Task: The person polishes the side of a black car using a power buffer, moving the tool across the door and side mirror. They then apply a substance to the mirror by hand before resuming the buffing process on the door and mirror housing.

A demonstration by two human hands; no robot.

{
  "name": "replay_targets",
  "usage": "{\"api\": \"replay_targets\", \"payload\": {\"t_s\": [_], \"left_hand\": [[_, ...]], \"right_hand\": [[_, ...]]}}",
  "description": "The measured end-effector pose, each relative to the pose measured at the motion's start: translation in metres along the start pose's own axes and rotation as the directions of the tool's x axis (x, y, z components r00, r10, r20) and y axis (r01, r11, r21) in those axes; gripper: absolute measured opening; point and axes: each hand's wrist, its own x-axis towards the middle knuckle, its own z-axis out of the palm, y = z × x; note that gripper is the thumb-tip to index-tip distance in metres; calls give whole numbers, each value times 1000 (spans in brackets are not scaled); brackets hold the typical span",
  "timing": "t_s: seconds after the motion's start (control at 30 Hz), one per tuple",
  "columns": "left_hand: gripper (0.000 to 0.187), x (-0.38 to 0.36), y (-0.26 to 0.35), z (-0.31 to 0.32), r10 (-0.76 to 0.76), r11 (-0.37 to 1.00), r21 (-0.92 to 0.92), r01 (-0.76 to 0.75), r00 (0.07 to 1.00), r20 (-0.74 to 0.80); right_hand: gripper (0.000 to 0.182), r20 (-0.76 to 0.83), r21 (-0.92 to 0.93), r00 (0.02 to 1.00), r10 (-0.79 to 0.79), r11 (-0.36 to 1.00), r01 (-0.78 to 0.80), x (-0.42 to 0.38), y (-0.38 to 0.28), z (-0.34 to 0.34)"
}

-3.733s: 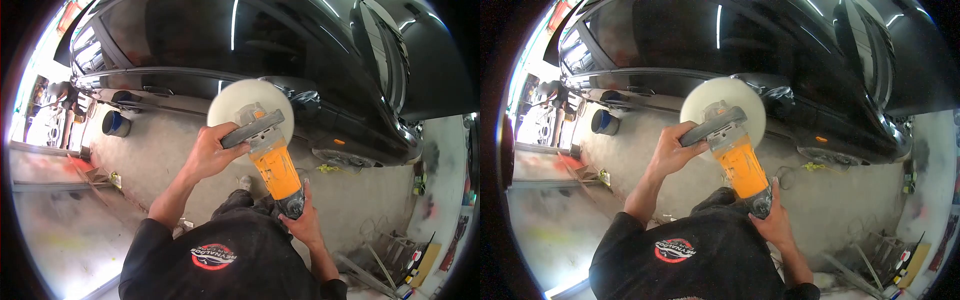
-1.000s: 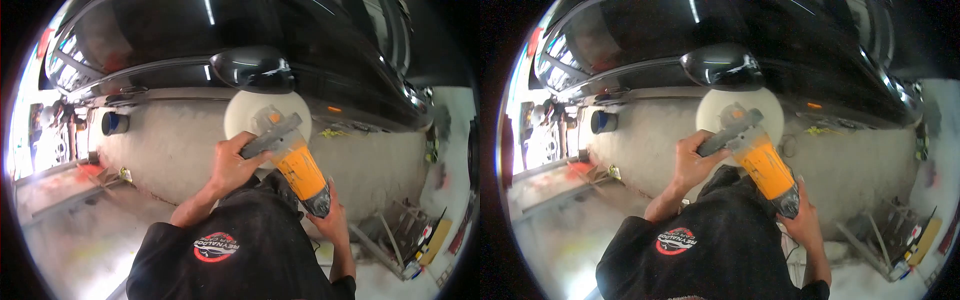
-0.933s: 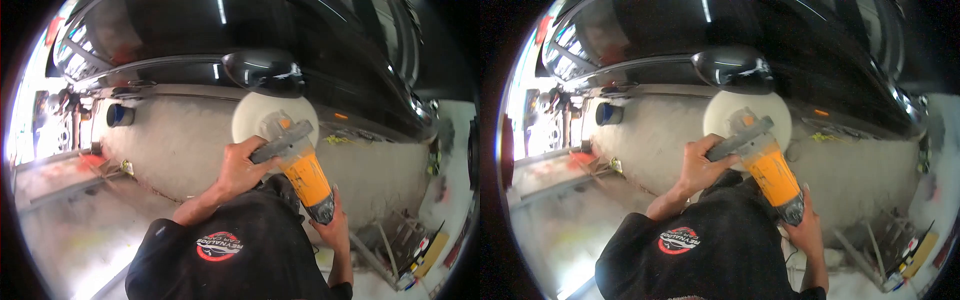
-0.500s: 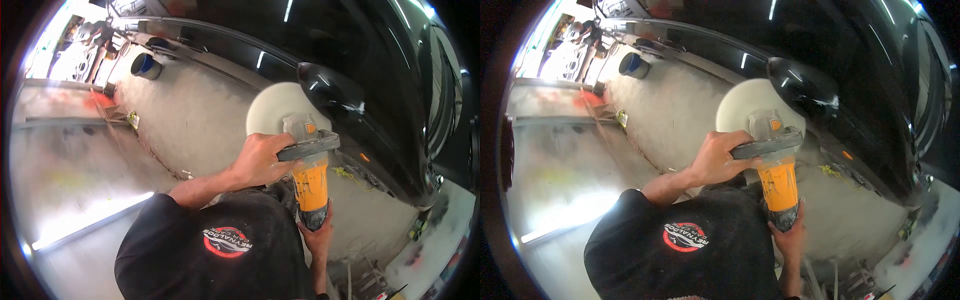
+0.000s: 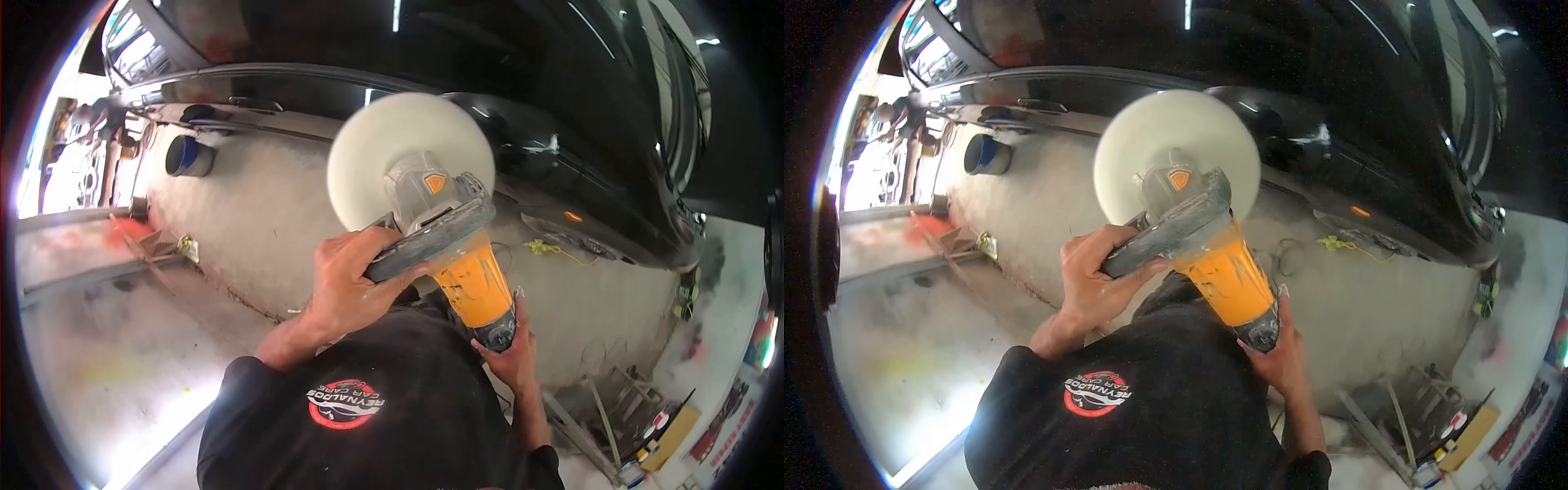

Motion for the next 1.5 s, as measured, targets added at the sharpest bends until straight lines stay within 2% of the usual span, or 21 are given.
{"api": "replay_targets", "payload": {"t_s": [0.13,0.27,0.33,0.43,0.53,0.67,0.73,0.83,1.0,1.23,1.43,1.5], "left_hand": [[31,6,24,14,14,999,28,-15,1000,24],[36,4,47,45,-20,995,98,19,1000,11],[33,9,67,65,26,990,137,-27,1000,9],[31,14,95,96,22,984,176,-27,999,29],[30,20,120,139,-11,978,207,1,999,49],[30,20,130,172,-3,986,165,-1,1000,29],[34,15,132,183,-15,984,177,5,998,53],[35,7,130,193,-21,987,163,6,996,86],[33,-3,122,199,-61,993,109,43,984,169],[32,-12,133,187,-29,989,146,9,990,135],[31,-3,165,214,-121,962,257,91,988,101],[31,6,184,230,-153,946,302,116,983,101]], "right_hand": [[110,5,95,1000,21,995,-21,-10,16,-17],[110,25,60,998,62,996,-63,-14,41,-40],[113,33,8,998,54,999,-54,-7,65,-55],[113,4,81,996,-86,993,86,0,112,-74],[112,106,189,994,3,982,-23,3,145,-113],[112,93,168,996,-10,986,-6,-1,164,-138],[112,97,201,995,10,979,-30,-6,174,-143],[109,85,124,995,-56,991,45,-13,197,-137],[109,118,170,992,48,983,-68,-27,205,-120],[115,140,156,984,107,979,-129,-36,197,-112],[114,151,292,982,-114,954,65,-7,216,-142],[113,194,261,971,-143,961,90,2,229,-157]]}}
